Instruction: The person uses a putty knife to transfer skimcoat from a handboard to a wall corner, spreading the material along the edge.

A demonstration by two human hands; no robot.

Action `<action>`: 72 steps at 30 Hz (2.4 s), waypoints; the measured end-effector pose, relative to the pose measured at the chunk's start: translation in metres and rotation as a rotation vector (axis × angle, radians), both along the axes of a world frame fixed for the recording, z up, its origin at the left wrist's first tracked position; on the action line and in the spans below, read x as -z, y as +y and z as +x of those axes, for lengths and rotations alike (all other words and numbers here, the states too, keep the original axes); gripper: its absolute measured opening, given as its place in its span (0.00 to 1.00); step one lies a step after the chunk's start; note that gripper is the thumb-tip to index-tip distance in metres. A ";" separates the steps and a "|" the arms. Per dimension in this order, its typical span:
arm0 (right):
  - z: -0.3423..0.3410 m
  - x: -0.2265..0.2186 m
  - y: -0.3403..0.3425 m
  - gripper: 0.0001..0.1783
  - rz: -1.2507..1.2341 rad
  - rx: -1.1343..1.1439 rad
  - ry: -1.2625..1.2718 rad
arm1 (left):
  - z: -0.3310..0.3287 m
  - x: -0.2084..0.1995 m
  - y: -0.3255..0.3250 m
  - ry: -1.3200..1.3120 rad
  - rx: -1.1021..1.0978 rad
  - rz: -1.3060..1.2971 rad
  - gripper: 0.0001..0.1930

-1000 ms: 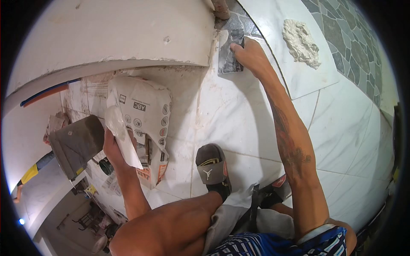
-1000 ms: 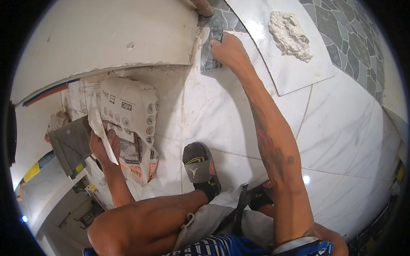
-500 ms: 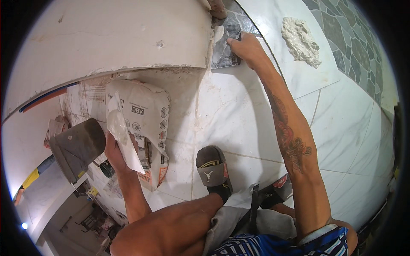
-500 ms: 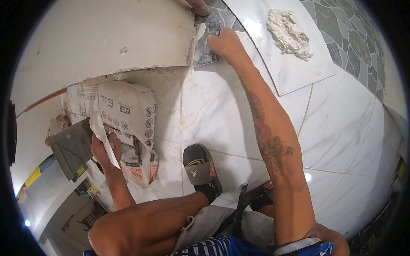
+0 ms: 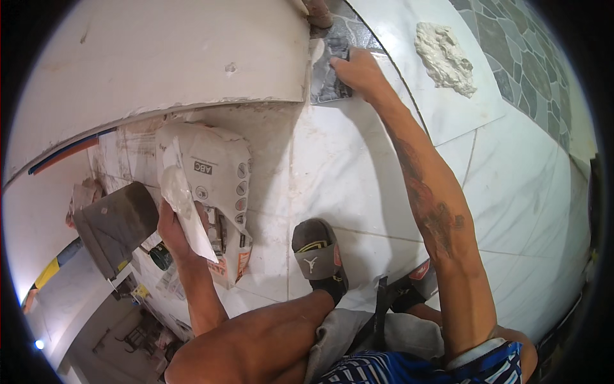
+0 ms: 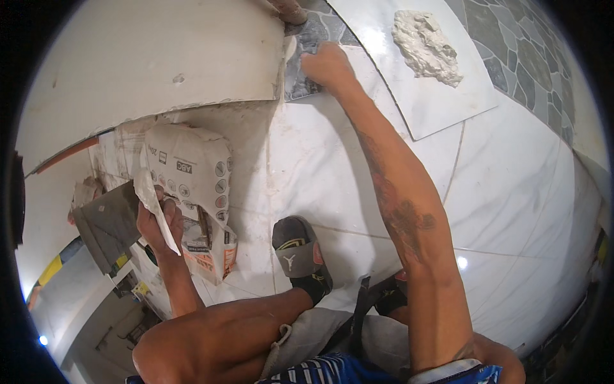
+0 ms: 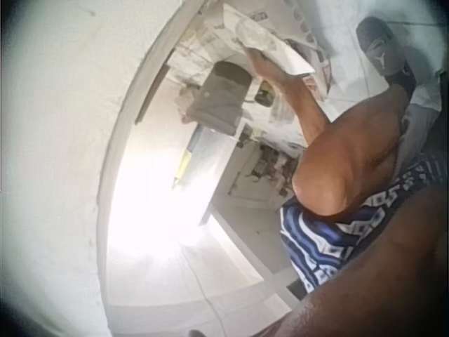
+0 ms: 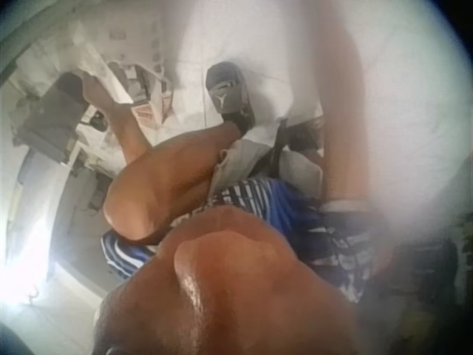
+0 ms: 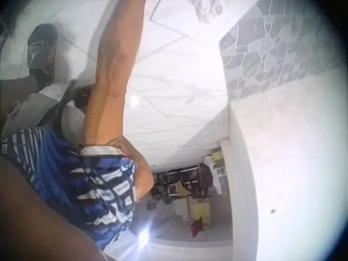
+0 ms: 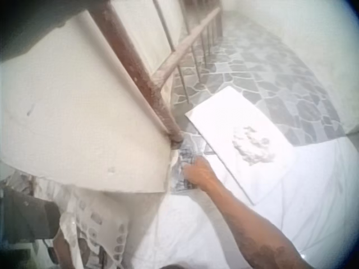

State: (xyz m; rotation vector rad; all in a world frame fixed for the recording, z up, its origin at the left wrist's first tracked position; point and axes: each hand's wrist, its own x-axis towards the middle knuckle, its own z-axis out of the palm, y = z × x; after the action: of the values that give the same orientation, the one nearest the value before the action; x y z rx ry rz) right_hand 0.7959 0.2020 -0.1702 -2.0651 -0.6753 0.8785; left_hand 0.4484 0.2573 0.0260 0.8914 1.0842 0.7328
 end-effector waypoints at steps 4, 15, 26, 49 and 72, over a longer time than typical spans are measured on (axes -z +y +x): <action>-0.001 -0.009 0.005 0.26 -0.088 0.007 0.006 | 0.007 -0.002 -0.003 0.019 -0.023 0.002 0.11; -0.008 -0.019 -0.004 0.26 0.090 0.064 0.177 | 0.011 -0.004 -0.008 -0.028 -0.050 -0.044 0.11; -0.007 -0.021 -0.006 0.23 0.121 -0.030 -0.028 | 0.004 0.001 -0.003 -0.052 -0.012 -0.021 0.11; -0.104 -0.092 -0.065 0.18 0.089 -0.706 0.175 | -0.016 -0.016 0.009 -0.087 -0.042 0.030 0.16; -0.127 -0.121 -0.071 0.19 0.065 -0.877 0.412 | 0.001 -0.010 -0.003 0.086 -0.195 0.031 0.15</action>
State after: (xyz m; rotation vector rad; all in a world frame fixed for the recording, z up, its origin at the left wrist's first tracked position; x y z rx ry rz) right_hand 0.6690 0.1310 -0.0494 -1.4121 -1.3730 1.6709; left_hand 0.4490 0.2542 0.0365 0.8575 1.2510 0.8814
